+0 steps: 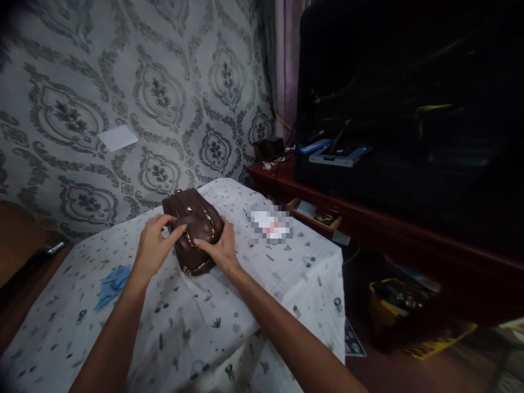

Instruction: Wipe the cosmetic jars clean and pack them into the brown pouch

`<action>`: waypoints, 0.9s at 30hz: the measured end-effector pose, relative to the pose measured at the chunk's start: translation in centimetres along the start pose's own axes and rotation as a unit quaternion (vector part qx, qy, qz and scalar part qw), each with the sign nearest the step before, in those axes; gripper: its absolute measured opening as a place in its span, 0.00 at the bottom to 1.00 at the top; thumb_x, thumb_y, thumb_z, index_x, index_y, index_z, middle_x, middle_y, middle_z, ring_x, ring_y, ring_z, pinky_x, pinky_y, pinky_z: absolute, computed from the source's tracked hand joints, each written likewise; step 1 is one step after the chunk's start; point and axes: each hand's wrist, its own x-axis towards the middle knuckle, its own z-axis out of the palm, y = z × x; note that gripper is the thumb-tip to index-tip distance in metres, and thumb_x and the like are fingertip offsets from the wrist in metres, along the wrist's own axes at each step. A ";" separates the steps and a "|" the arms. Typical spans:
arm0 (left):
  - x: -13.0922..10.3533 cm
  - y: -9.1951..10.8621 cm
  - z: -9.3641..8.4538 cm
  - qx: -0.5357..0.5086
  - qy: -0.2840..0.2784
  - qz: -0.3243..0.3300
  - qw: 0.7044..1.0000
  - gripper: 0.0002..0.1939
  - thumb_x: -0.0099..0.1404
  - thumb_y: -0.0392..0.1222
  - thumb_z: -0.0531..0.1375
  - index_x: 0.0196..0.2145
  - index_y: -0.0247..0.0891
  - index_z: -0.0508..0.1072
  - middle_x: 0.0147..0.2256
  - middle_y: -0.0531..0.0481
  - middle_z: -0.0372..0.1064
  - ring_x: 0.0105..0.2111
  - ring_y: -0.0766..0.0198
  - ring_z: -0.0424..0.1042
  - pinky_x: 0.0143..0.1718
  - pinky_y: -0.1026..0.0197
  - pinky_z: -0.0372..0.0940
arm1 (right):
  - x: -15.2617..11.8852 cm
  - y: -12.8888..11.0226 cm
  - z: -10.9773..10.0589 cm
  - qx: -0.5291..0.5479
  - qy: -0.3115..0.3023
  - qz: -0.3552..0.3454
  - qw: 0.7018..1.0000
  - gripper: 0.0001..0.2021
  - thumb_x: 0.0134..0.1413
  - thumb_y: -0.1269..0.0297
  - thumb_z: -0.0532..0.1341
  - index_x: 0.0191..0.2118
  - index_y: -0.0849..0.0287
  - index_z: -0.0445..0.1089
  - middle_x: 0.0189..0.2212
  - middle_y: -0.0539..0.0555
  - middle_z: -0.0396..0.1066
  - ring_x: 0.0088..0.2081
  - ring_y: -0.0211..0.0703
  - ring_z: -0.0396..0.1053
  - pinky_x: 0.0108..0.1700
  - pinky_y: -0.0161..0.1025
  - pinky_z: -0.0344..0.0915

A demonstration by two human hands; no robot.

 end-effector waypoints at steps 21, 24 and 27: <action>-1.6 1.9 0.8 0.003 0.017 0.020 1.000 0.13 0.67 0.37 0.54 0.24 0.41 0.62 0.30 0.49 0.64 0.38 0.56 0.65 0.38 0.56 0.61 | -0.1 -0.1 0.7 -0.086 0.023 -0.052 0.995 0.50 0.40 0.41 0.72 0.66 0.54 0.54 0.61 0.62 0.61 0.63 0.63 0.57 0.65 0.61 0.54; -2.7 2.4 1.1 0.029 -0.002 0.040 0.999 0.11 0.68 0.36 0.53 0.26 0.42 0.63 0.31 0.48 0.65 0.39 0.55 0.65 0.39 0.55 0.62 | 0.0 0.1 0.6 -0.085 0.018 -0.055 0.995 0.51 0.40 0.39 0.71 0.66 0.54 0.54 0.61 0.62 0.60 0.63 0.64 0.57 0.65 0.61 0.53; -3.6 2.2 1.4 0.037 -0.017 0.052 0.998 0.11 0.69 0.36 0.52 0.27 0.42 0.64 0.32 0.48 0.66 0.38 0.54 0.65 0.39 0.55 0.62 | 0.1 0.0 0.3 -0.079 0.002 -0.061 0.995 0.51 0.41 0.39 0.70 0.67 0.56 0.53 0.62 0.64 0.59 0.63 0.65 0.57 0.65 0.61 0.53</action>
